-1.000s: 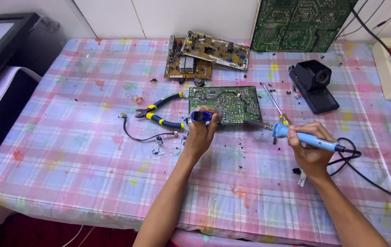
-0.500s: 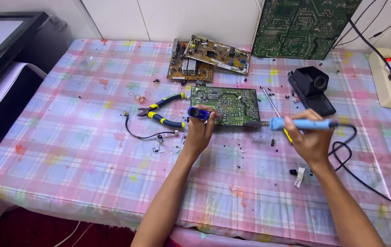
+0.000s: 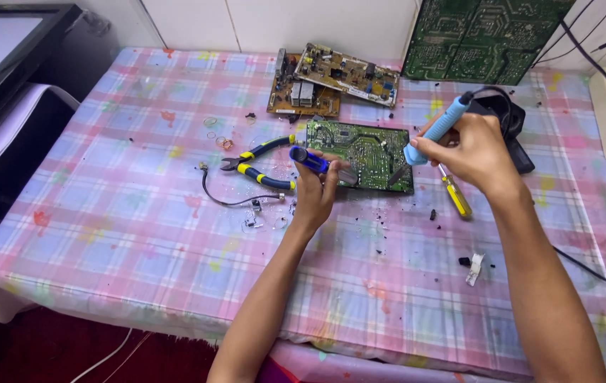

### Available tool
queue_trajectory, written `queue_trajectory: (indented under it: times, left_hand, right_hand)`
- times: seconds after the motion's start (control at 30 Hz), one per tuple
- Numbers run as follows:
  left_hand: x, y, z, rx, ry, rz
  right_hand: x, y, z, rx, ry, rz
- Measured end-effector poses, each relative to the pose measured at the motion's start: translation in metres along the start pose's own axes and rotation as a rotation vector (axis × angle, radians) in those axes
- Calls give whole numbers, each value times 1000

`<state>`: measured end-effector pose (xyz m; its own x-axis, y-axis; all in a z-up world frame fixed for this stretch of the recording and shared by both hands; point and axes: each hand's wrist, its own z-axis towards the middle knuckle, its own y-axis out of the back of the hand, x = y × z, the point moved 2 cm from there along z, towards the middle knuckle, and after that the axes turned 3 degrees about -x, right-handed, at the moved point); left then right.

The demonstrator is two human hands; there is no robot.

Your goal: The person uses a soldering iron and a desoldering pump to remove solder from a green circuit board. They repeatedly heat solder joints and use the pump to extract molten solder, working across multiple points on the board.

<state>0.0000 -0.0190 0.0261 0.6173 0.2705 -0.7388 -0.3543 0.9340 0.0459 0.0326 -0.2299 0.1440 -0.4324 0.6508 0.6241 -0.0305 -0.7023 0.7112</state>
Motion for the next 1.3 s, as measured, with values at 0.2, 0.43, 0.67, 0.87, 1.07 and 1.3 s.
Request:
queue_trajectory:
  times: [0.2,0.43,0.67,0.87,1.07,1.3]
  left_hand:
    - [-10,22,8,-226,-50,-50]
    - [-20,30,4,-357,-143,-135]
    - [7,23,-10,-192,-129,-202]
    - [-12,15,-21,-188,-185,15]
    - [-7,8,-23,-215,-247,-180]
    - [-18,13,-22,-270,-225,-216]
  right_hand:
    - [14,-12,11,136,48,-143]
    - [12,-19,10,42,-2,-134]
    - [-13,-19,-19,-170,113,-108]
    - [-58,-14,-57,-389,-65,132]
    - [-102,-23,-72,-466,-107,442]
    - [-90,-22,-78,-476,-93,562]
